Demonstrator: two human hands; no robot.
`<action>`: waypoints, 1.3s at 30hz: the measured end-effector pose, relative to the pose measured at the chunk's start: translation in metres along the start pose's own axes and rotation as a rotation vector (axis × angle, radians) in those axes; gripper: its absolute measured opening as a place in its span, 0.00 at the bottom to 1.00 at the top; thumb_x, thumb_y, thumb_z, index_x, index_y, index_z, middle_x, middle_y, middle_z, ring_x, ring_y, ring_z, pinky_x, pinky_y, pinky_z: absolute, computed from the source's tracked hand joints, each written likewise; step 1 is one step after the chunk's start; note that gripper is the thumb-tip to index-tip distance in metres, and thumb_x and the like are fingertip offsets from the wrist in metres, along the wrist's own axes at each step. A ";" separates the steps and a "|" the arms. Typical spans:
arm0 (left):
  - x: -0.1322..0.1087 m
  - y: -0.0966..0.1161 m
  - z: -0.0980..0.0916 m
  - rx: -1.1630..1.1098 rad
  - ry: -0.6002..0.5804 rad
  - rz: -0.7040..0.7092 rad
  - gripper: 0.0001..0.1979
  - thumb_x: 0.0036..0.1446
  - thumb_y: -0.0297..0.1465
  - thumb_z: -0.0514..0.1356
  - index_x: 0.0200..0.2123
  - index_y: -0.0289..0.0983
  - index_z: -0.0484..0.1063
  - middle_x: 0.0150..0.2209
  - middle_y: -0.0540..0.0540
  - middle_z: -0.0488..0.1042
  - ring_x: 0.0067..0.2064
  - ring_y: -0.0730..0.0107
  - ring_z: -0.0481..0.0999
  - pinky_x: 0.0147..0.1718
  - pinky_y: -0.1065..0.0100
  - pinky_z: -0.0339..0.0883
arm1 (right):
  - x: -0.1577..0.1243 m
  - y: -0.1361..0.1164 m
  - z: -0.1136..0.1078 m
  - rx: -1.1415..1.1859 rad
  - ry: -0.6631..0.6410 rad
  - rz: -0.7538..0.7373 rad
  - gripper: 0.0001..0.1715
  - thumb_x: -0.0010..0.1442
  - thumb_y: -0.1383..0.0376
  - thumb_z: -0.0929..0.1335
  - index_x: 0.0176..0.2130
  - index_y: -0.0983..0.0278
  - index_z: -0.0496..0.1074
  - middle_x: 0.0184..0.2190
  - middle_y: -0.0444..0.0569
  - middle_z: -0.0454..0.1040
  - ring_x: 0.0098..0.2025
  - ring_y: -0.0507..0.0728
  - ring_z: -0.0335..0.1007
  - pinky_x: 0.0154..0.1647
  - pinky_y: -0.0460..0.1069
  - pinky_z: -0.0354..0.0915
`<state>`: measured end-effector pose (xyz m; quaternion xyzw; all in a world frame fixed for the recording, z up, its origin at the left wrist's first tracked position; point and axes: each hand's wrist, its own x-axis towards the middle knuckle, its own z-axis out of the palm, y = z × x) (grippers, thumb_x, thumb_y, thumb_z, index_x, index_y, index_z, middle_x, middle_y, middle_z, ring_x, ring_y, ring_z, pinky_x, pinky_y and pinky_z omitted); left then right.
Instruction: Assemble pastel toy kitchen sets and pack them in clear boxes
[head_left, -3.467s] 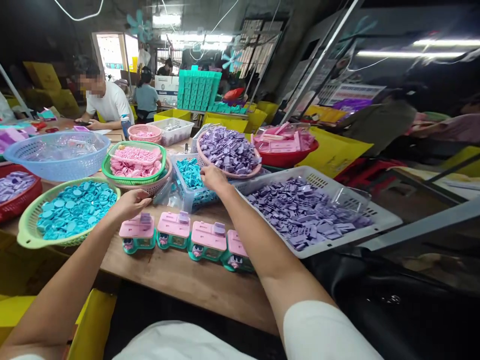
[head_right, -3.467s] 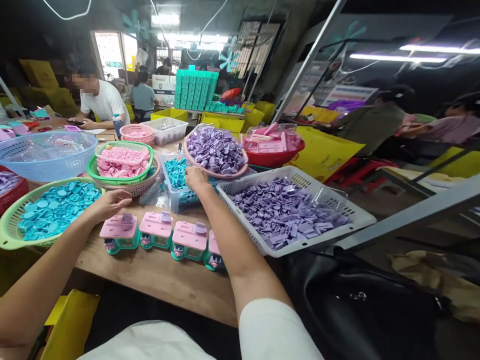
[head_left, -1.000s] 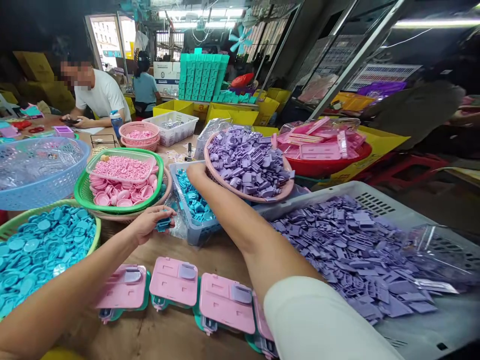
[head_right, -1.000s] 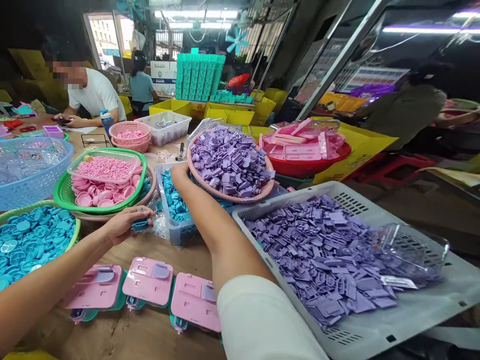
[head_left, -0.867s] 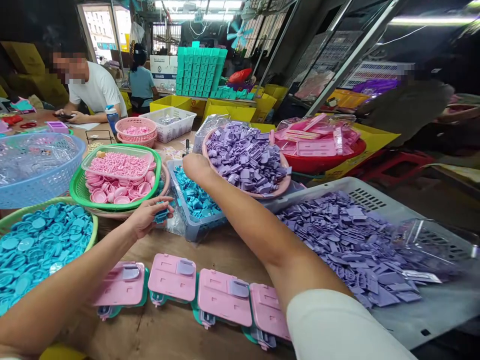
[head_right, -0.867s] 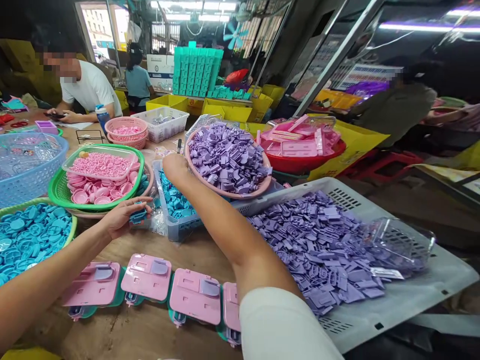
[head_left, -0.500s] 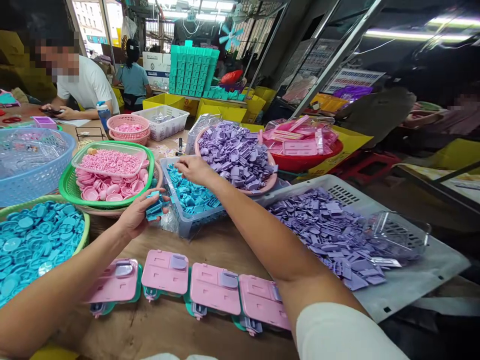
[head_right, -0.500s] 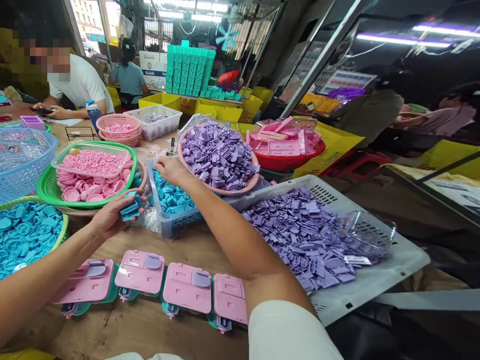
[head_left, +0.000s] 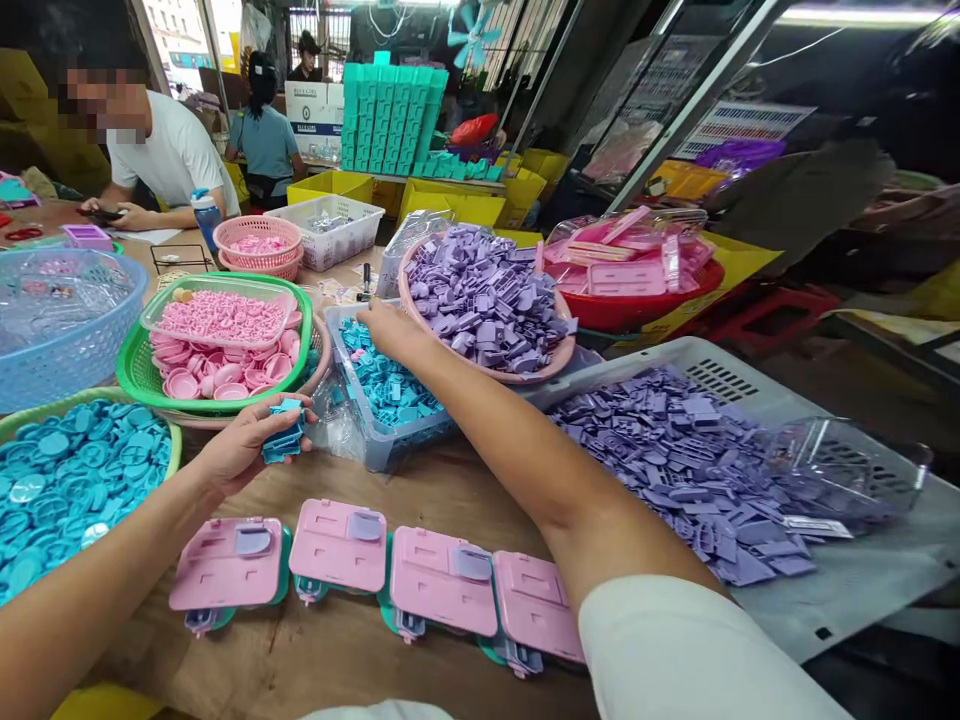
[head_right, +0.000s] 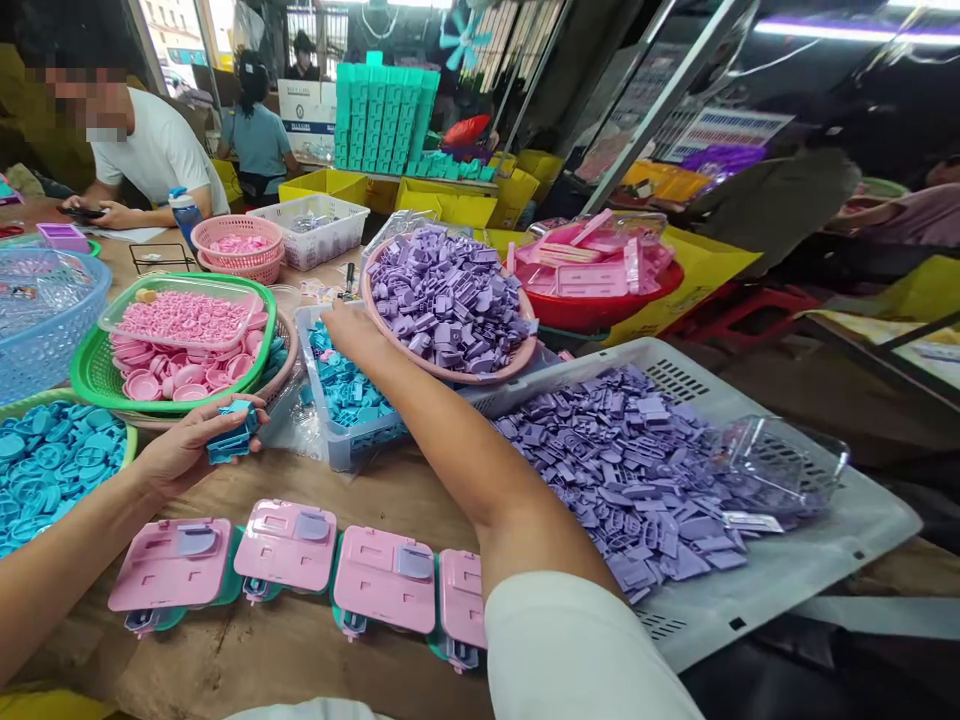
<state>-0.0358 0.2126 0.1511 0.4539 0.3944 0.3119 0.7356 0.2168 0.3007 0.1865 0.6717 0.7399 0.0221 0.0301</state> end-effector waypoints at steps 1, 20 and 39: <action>0.001 0.000 0.001 0.007 -0.005 -0.008 0.19 0.46 0.34 0.73 0.41 0.36 0.77 0.40 0.43 0.78 0.30 0.68 0.78 0.18 0.75 0.65 | 0.000 0.001 0.000 -0.003 -0.005 -0.009 0.28 0.65 0.76 0.57 0.60 0.64 0.68 0.57 0.61 0.67 0.55 0.64 0.71 0.52 0.52 0.67; 0.003 -0.006 0.002 0.120 -0.026 -0.095 0.25 0.42 0.39 0.75 0.43 0.35 0.76 0.40 0.43 0.76 0.31 0.69 0.79 0.19 0.77 0.65 | -0.008 0.006 0.024 -0.032 -0.109 -0.205 0.20 0.64 0.73 0.62 0.51 0.66 0.76 0.55 0.60 0.70 0.55 0.65 0.69 0.49 0.52 0.66; 0.002 -0.005 0.007 0.187 -0.020 -0.157 0.30 0.40 0.43 0.76 0.44 0.35 0.74 0.38 0.46 0.75 0.31 0.72 0.76 0.22 0.77 0.65 | -0.059 0.040 0.010 0.122 -0.226 -0.269 0.21 0.60 0.76 0.64 0.50 0.65 0.78 0.51 0.54 0.79 0.52 0.59 0.75 0.53 0.49 0.67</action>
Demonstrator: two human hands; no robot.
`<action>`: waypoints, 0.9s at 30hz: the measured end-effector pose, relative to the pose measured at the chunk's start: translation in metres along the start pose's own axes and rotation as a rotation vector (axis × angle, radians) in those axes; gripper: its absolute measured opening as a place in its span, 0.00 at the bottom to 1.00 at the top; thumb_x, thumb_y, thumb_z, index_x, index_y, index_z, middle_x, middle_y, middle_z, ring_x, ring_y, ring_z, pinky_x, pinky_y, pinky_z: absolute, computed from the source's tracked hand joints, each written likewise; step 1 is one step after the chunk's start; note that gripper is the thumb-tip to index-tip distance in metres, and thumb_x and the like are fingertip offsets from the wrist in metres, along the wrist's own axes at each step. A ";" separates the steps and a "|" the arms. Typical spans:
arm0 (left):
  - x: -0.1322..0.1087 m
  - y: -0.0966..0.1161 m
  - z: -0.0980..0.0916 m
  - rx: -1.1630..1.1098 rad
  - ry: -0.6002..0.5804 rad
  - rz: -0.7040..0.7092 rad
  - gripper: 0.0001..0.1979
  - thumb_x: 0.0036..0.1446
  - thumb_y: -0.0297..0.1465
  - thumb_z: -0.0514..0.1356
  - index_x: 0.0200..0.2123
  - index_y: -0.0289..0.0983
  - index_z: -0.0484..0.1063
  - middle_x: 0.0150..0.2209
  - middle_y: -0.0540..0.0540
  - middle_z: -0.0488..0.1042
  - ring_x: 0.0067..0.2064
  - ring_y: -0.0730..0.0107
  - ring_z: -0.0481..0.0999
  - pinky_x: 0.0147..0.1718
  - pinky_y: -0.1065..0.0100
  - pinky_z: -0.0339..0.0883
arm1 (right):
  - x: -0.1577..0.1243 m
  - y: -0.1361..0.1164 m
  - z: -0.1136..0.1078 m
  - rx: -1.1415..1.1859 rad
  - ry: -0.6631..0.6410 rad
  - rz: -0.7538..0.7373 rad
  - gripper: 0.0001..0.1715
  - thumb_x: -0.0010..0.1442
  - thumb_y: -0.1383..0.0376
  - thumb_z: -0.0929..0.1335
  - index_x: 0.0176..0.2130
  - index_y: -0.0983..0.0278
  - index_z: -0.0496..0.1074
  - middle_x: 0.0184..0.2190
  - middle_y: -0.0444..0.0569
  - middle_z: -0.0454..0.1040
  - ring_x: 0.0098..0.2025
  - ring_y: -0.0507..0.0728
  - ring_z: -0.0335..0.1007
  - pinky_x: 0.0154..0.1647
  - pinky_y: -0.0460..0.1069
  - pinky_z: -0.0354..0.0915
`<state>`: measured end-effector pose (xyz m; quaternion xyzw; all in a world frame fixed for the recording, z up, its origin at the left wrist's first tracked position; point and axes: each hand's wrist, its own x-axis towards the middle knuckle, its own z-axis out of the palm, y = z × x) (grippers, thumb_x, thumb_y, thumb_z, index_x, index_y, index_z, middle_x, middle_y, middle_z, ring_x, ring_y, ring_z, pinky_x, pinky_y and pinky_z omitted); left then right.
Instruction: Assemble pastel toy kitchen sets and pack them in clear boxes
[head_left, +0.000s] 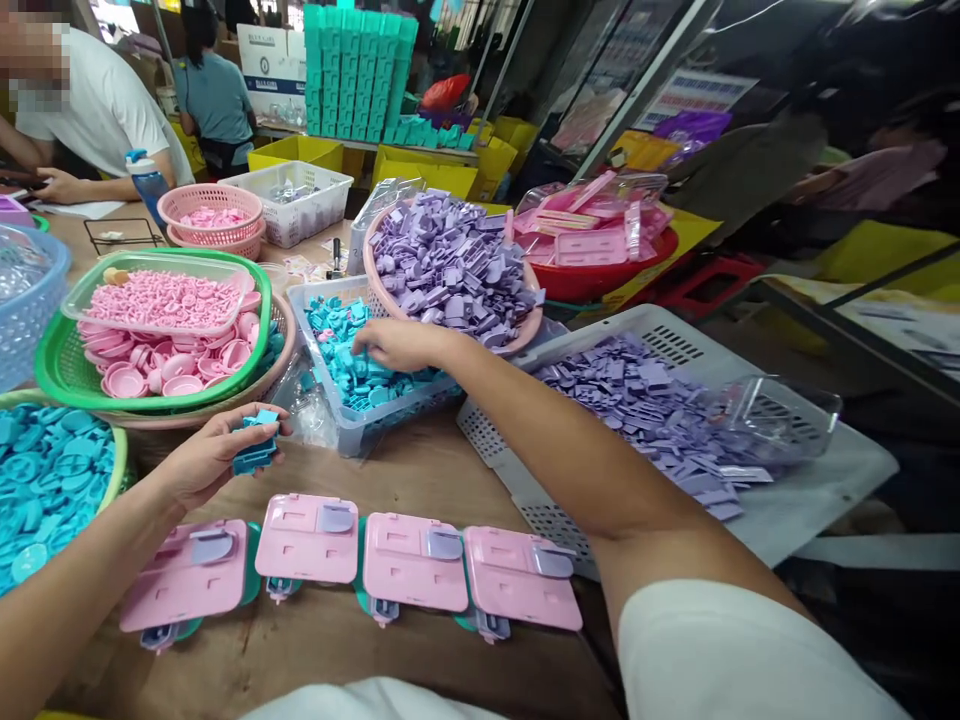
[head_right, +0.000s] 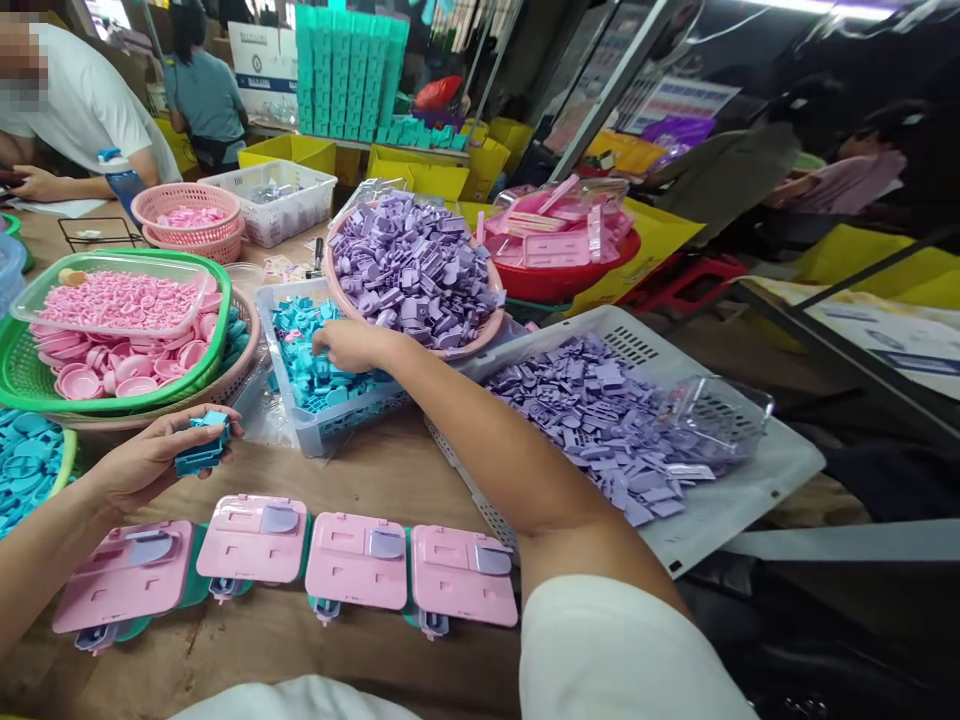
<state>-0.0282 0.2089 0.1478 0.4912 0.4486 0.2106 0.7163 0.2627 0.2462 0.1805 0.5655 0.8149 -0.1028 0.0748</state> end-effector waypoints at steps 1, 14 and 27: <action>0.000 0.000 -0.001 0.002 0.005 -0.001 0.30 0.40 0.43 0.76 0.45 0.35 0.74 0.38 0.47 0.75 0.31 0.72 0.76 0.22 0.77 0.65 | 0.003 0.000 -0.004 0.057 0.065 -0.022 0.23 0.61 0.76 0.64 0.52 0.65 0.76 0.53 0.53 0.78 0.54 0.58 0.74 0.55 0.49 0.67; -0.008 -0.004 -0.004 -0.025 0.016 0.014 0.27 0.44 0.40 0.75 0.46 0.36 0.74 0.38 0.45 0.76 0.32 0.70 0.76 0.23 0.76 0.64 | -0.004 -0.020 0.009 -0.229 -0.044 0.210 0.17 0.58 0.79 0.64 0.43 0.74 0.79 0.42 0.64 0.80 0.45 0.64 0.78 0.41 0.50 0.68; -0.094 -0.005 0.016 -0.010 -0.024 0.121 0.19 0.51 0.42 0.70 0.43 0.39 0.76 0.35 0.47 0.77 0.31 0.69 0.76 0.24 0.74 0.68 | -0.153 -0.044 -0.012 0.359 0.508 0.155 0.10 0.68 0.63 0.64 0.46 0.64 0.71 0.34 0.46 0.75 0.37 0.55 0.73 0.44 0.52 0.69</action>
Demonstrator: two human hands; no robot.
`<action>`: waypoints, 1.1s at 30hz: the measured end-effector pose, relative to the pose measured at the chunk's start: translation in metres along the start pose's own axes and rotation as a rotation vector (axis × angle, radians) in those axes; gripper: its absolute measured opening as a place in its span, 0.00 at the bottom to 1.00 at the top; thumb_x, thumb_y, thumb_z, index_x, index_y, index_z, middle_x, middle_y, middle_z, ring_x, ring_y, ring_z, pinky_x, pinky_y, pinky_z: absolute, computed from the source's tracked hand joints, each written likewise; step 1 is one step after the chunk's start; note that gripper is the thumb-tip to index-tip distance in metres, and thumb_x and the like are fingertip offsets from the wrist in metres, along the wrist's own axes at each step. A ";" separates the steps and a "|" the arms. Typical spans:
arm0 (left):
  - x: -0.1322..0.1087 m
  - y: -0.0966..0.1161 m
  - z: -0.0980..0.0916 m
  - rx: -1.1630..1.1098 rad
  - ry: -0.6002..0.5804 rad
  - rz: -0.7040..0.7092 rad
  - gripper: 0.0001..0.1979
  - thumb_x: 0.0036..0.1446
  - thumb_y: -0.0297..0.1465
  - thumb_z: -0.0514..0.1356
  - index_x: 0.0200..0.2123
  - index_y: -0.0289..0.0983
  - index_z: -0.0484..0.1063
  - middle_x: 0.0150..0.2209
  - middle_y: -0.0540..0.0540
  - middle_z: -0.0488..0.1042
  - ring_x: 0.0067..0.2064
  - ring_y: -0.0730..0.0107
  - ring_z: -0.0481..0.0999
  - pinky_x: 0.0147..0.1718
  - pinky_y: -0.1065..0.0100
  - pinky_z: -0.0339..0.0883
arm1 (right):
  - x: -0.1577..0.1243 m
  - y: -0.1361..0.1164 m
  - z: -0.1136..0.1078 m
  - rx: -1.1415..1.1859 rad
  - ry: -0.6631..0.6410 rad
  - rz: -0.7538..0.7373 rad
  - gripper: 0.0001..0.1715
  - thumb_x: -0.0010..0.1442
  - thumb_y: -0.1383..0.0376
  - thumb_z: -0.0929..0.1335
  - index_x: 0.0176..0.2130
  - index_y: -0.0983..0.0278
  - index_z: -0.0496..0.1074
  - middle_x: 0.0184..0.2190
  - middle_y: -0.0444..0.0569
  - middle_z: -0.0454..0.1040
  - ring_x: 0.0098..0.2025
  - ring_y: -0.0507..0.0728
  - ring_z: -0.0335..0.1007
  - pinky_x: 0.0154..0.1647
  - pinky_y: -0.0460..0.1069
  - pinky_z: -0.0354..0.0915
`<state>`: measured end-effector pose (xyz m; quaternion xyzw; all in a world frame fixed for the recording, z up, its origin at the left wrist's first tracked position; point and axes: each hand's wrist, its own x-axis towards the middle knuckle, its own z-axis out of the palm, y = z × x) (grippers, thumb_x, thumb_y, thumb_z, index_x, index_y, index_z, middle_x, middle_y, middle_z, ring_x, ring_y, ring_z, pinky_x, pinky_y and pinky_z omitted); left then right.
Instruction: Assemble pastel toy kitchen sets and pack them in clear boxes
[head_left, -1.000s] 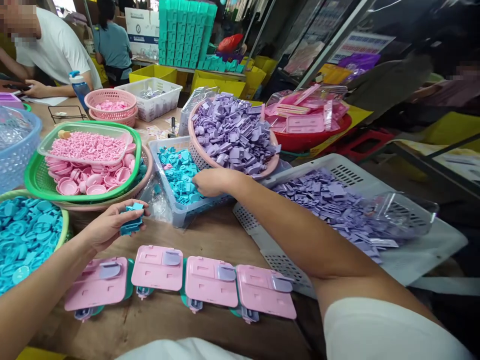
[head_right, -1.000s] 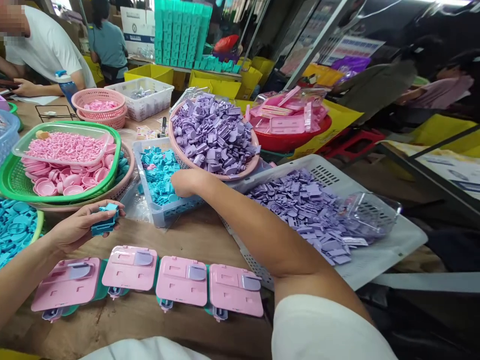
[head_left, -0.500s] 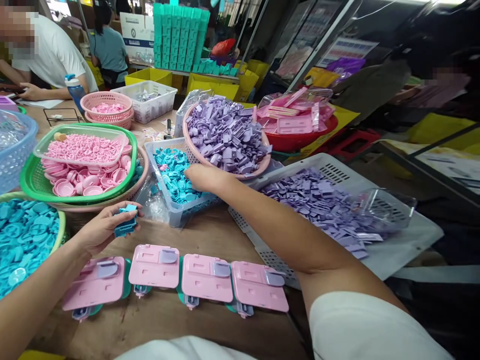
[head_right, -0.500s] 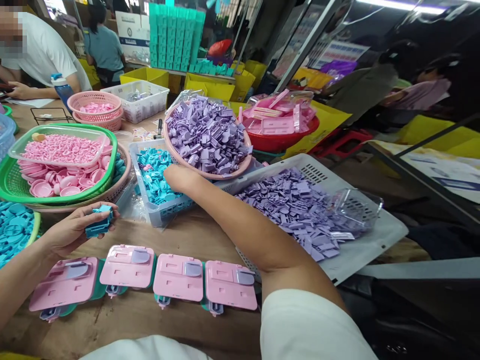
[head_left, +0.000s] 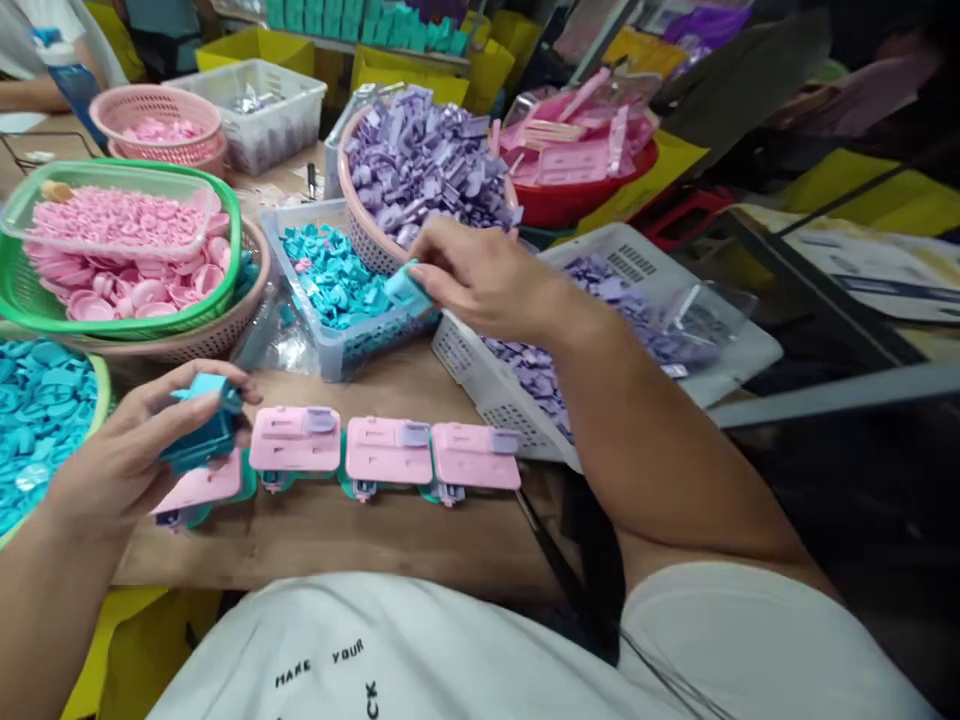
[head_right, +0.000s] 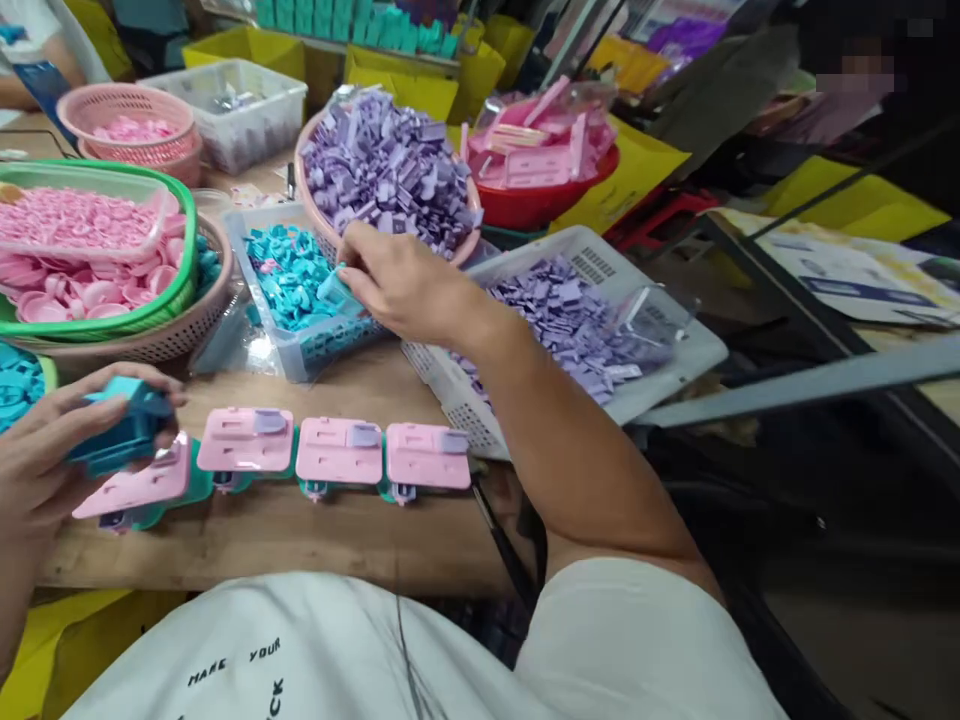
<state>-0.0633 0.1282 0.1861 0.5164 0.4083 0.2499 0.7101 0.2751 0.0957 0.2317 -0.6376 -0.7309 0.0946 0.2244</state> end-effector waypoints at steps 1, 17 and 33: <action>-0.012 -0.005 0.002 0.001 -0.030 0.008 0.17 0.53 0.41 0.68 0.44 0.40 0.77 0.36 0.47 0.78 0.31 0.69 0.76 0.25 0.74 0.67 | -0.030 -0.003 -0.011 0.138 -0.020 0.015 0.11 0.69 0.60 0.63 0.45 0.62 0.70 0.32 0.44 0.74 0.34 0.53 0.72 0.40 0.51 0.70; -0.015 -0.119 0.170 0.773 -0.423 0.639 0.11 0.61 0.32 0.56 0.46 0.37 0.70 0.50 0.39 0.72 0.46 0.59 0.76 0.46 0.60 0.69 | -0.140 0.044 0.062 -0.114 -0.091 0.201 0.11 0.63 0.67 0.64 0.41 0.67 0.75 0.36 0.50 0.76 0.42 0.57 0.68 0.47 0.49 0.62; 0.002 -0.119 0.193 1.286 -0.335 0.632 0.13 0.62 0.25 0.53 0.50 0.34 0.65 0.70 0.28 0.50 0.45 0.53 0.80 0.39 0.56 0.74 | -0.153 0.069 0.082 -0.157 0.059 -0.066 0.14 0.68 0.65 0.62 0.45 0.64 0.76 0.40 0.53 0.78 0.44 0.59 0.70 0.50 0.52 0.64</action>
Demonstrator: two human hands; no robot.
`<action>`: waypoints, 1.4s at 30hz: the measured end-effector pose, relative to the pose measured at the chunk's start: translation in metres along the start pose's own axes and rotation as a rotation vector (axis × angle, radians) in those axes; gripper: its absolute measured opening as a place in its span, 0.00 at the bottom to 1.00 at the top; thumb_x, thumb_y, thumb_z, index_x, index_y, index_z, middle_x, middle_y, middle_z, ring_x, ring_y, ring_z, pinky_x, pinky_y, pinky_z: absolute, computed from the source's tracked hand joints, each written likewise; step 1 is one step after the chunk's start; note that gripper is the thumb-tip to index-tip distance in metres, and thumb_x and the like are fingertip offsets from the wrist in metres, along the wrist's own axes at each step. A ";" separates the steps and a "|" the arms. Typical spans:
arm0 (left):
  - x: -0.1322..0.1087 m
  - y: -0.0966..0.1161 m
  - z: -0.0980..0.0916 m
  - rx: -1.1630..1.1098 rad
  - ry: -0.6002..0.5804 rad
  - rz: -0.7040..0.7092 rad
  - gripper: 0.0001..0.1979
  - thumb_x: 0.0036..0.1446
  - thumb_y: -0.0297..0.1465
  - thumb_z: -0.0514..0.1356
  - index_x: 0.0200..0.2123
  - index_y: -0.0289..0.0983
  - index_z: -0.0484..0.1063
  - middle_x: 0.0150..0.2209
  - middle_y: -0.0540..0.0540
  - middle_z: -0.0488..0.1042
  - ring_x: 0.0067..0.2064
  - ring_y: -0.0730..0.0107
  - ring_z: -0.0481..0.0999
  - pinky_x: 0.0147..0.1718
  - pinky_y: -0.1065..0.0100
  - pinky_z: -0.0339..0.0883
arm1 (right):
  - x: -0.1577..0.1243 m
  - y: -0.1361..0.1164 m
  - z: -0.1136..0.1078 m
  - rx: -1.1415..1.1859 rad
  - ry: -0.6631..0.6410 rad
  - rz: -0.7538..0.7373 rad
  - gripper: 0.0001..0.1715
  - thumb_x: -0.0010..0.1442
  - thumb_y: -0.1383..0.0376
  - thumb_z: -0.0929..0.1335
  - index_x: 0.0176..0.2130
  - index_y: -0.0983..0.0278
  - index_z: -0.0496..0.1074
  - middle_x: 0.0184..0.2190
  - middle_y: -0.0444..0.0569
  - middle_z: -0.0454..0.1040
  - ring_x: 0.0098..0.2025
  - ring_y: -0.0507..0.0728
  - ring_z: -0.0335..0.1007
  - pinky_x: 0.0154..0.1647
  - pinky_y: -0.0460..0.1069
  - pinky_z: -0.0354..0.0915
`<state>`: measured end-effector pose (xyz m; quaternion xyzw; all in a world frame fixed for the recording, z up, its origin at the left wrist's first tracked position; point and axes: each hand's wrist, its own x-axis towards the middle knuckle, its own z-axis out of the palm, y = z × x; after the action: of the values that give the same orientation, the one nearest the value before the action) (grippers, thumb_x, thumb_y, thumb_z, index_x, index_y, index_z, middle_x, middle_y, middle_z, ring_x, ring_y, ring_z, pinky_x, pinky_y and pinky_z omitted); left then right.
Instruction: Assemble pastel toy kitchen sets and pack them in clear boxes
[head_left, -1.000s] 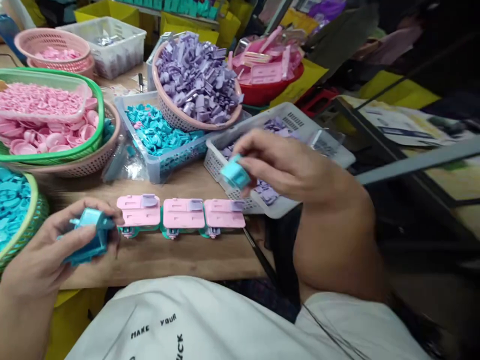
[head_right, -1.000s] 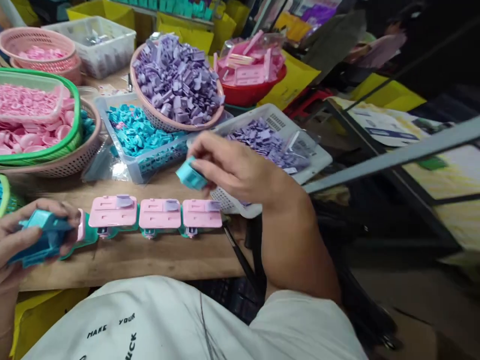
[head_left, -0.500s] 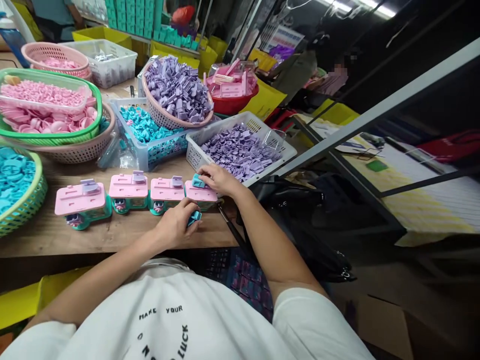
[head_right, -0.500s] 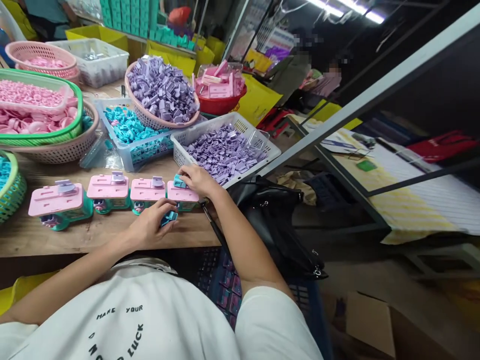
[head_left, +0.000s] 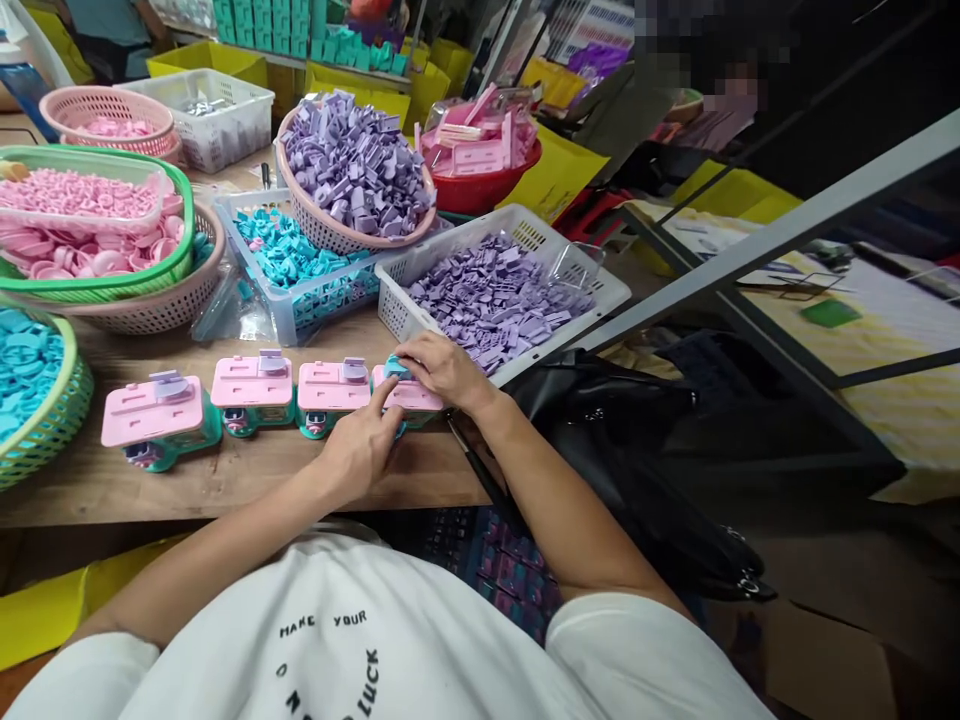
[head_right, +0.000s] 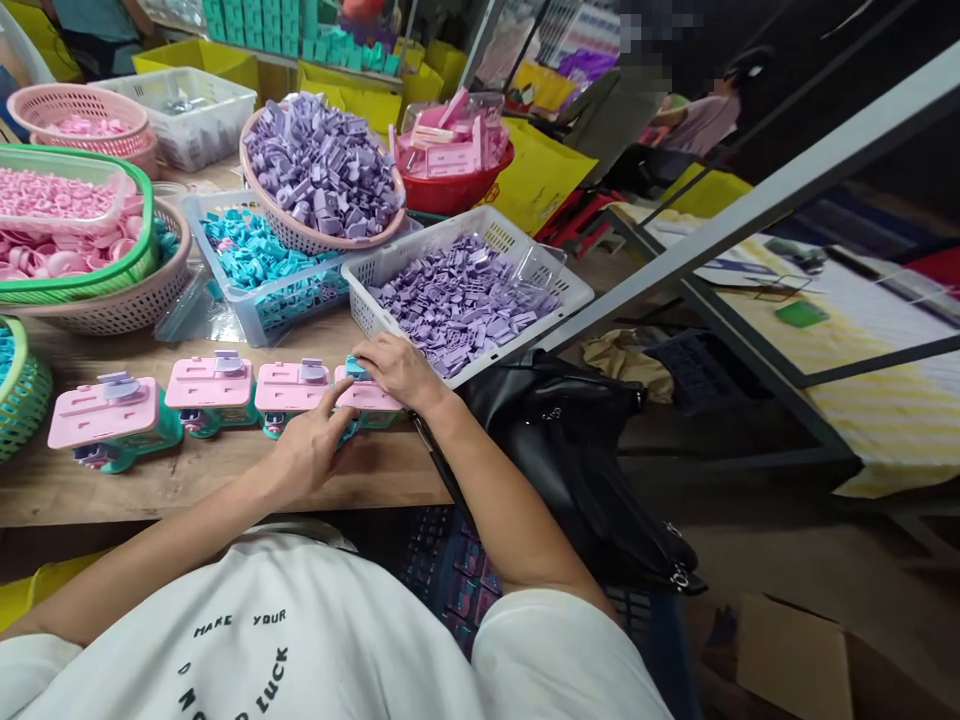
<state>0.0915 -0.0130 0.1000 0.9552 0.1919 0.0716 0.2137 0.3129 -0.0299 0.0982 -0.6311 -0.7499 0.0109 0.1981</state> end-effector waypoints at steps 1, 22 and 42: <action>0.003 0.003 -0.002 0.043 -0.042 -0.028 0.14 0.61 0.23 0.52 0.50 0.34 0.66 0.72 0.28 0.47 0.45 0.52 0.80 0.39 0.56 0.75 | -0.002 -0.001 0.001 -0.012 0.021 0.010 0.14 0.68 0.65 0.62 0.45 0.64 0.76 0.40 0.53 0.79 0.44 0.60 0.70 0.50 0.53 0.64; -0.050 -0.030 -0.013 -1.689 0.000 -0.447 0.31 0.46 0.55 0.69 0.38 0.32 0.75 0.29 0.46 0.74 0.27 0.73 0.73 0.19 0.75 0.57 | -0.036 -0.100 0.020 0.539 0.132 -0.084 0.21 0.67 0.54 0.65 0.57 0.56 0.69 0.51 0.53 0.75 0.55 0.62 0.70 0.58 0.60 0.67; -0.063 -0.046 -0.011 -1.874 -0.026 -0.413 0.29 0.45 0.52 0.71 0.37 0.33 0.73 0.27 0.48 0.74 0.23 0.76 0.73 0.15 0.77 0.54 | 0.001 -0.131 0.053 0.926 0.333 0.096 0.24 0.65 0.43 0.64 0.38 0.57 0.77 0.39 0.51 0.76 0.46 0.60 0.72 0.52 0.56 0.69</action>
<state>0.0160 0.0048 0.0866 0.3443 0.2189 0.1463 0.9012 0.1734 -0.0430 0.0847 -0.5037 -0.5944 0.2511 0.5744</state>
